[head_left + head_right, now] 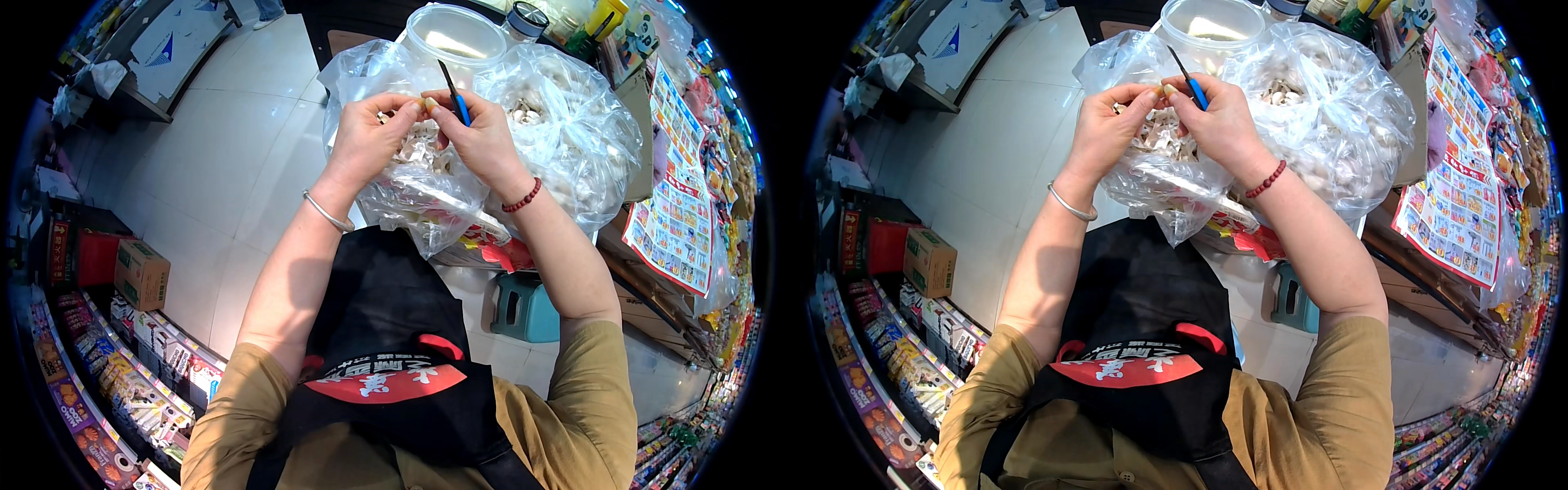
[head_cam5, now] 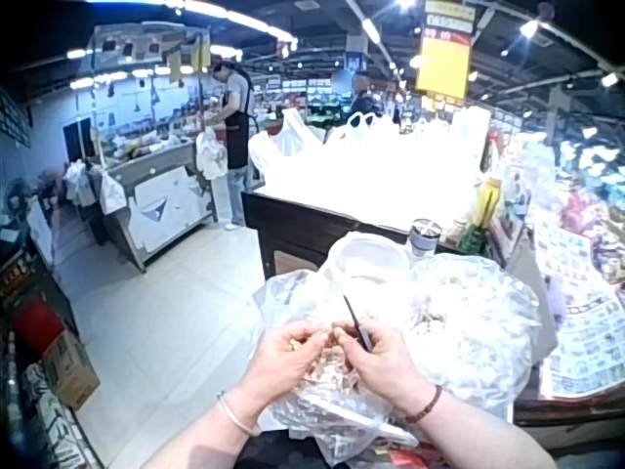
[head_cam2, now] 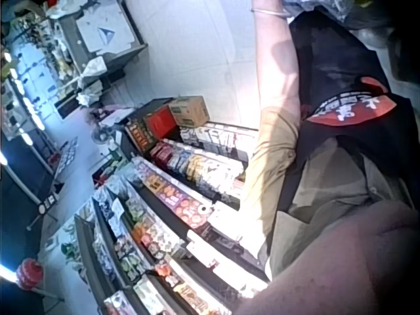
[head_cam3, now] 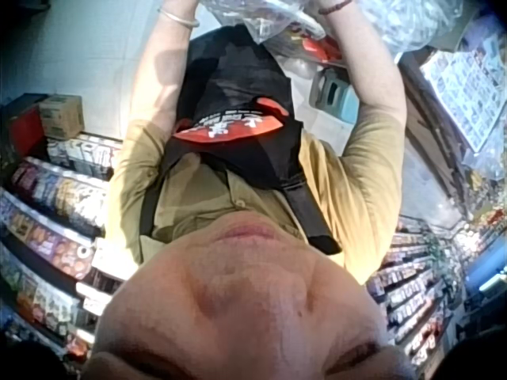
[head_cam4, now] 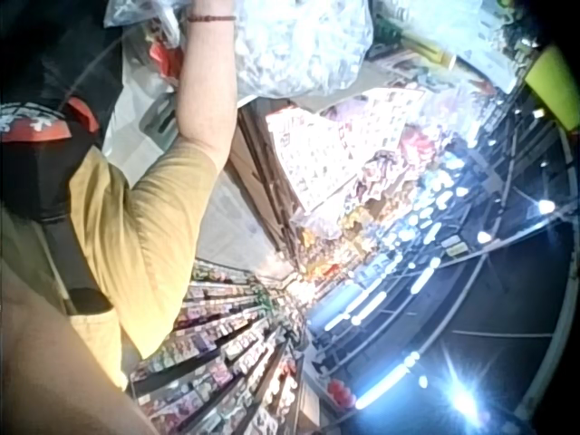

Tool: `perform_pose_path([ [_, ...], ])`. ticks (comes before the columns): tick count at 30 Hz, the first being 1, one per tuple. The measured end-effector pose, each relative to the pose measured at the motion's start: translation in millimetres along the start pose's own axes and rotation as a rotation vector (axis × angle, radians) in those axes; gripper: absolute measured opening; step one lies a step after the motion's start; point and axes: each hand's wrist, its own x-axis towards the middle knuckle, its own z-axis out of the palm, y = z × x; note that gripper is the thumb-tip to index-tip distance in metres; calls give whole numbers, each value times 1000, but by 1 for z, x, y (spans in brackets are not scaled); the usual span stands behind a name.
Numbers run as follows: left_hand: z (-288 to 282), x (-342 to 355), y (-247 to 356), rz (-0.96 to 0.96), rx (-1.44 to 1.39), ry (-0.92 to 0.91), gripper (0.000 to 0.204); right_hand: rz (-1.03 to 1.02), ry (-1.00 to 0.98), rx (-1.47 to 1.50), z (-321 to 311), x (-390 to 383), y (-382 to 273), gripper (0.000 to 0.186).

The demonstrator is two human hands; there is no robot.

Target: The person uses a small knife to peel garlic cloves one by one. The peeled cloves are placed into a plastic bag while the skins are discarded into a separate bag. The task is performed continuously at a counter in a retail setting.

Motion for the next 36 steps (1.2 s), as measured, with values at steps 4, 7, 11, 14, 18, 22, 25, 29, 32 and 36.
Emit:
perform_pose_path([
  [4,3,-1,-1,121,116,48,18,8,-1,-39,0,-1,0,22],
  [7,4,-3,1,137,156,82,17,18,-5,-31,1,-1,-3,22],
  [11,6,-5,1,160,127,133,18,30,-15,20,1,-1,-3,23],
  [14,5,-6,-1,122,80,140,18,44,7,102,1,0,-2,21],
  [18,5,-7,1,64,-25,150,18,105,29,66,-1,-1,-6,20],
  [22,3,-4,-2,84,-20,157,20,99,79,133,-1,2,-4,20],
  [25,5,-3,-1,98,-65,136,20,99,105,108,-2,2,-3,18],
  [29,6,0,-1,66,88,25,21,66,107,-34,-1,0,-1,16],
  [32,7,0,-5,85,74,56,20,-4,110,-109,-2,-1,5,16],
  [36,5,-3,0,33,98,64,21,78,82,-58,0,-2,-3,17],
])
